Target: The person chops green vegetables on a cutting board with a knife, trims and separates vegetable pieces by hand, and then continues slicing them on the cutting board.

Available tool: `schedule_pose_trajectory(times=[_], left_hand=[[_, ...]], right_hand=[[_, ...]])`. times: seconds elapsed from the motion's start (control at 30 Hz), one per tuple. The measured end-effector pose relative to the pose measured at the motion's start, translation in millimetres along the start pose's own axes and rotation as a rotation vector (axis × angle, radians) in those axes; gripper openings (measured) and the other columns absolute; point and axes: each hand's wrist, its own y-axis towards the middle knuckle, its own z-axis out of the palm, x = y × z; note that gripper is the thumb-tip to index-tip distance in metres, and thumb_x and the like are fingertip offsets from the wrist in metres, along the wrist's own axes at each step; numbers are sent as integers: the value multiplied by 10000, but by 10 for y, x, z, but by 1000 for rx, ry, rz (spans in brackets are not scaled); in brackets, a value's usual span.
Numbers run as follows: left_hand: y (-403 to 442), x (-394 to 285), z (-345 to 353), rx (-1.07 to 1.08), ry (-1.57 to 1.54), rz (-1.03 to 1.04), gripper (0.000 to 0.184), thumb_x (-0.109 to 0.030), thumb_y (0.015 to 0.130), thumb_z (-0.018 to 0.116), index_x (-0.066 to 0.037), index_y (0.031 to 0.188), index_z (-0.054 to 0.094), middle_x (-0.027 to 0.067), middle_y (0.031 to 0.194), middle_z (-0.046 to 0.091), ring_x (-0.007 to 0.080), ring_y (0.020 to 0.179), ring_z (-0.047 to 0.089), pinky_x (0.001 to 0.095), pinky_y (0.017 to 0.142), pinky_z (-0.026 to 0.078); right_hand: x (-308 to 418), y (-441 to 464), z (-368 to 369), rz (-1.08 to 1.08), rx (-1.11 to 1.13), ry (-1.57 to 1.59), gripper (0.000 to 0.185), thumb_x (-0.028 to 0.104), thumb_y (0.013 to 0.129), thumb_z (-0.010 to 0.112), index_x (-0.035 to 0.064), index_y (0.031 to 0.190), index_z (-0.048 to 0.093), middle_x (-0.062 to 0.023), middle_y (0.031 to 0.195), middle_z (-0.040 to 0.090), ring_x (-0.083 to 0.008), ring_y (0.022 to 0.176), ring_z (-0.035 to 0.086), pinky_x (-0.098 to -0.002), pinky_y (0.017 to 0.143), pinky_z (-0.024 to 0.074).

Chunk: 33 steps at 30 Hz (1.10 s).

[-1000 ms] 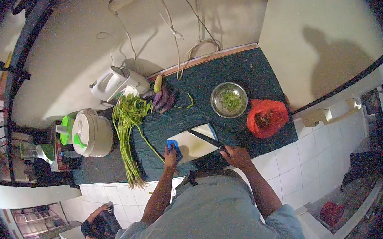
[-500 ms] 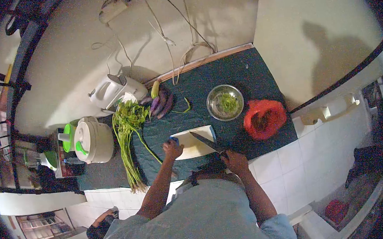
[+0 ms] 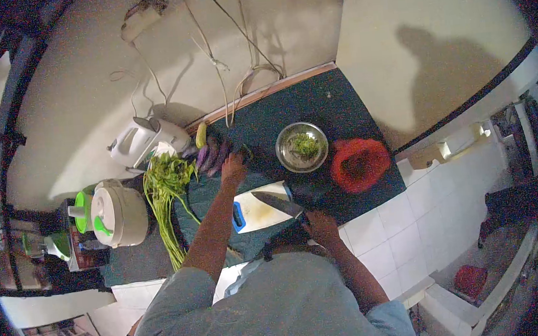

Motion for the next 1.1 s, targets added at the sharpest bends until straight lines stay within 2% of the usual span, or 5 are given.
schedule_pose_trajectory(times=[0.2, 0.47, 0.67, 0.87, 1.1], left_hand=[[-75, 281, 228, 123, 98, 161, 202, -216, 871, 605, -105, 1034, 647, 117, 1040, 662, 327, 1013, 628, 475, 873, 485], [-959, -18, -447, 34, -1562, -41, 268, -120, 926, 621, -65, 1188, 604, 25, 931, 646, 121, 836, 612, 277, 732, 491], [-1519, -205, -861, 69, -1522, -73, 348, -112, 945, 624, -61, 1282, 555, -18, 916, 599, 86, 830, 572, 243, 747, 461], [-1910, -359, -1040, 49, -1526, -19, 410, -99, 927, 646, -56, 1316, 522, -3, 929, 593, 100, 899, 568, 249, 802, 462], [-2100, -448, -1147, 90, -1505, -73, 369, -76, 936, 631, -28, 1284, 519, 13, 969, 585, 91, 925, 544, 242, 844, 440]], right_hand=[[55, 117, 226, -67, -79, 45, 376, 315, 837, 677, 53, 1095, 598, -156, 962, 631, -353, 888, 637, -470, 768, 526], [124, 527, 414, -103, -9, -191, 358, 286, 817, 682, 51, 1075, 606, -148, 1055, 588, -336, 1012, 579, -438, 812, 519], [502, 757, -90, -236, -213, -222, 276, 279, 840, 678, 53, 998, 659, -132, 1016, 602, -287, 960, 592, -385, 728, 499], [855, 1078, -201, 779, 670, 1757, 573, 631, 924, 467, 112, 1059, 667, -51, 884, 638, -203, 764, 578, -381, 697, 490], [1158, 1209, -401, 528, 438, 1716, 279, 335, 864, 726, 84, 972, 669, 5, 831, 614, -113, 735, 564, -281, 634, 467]])
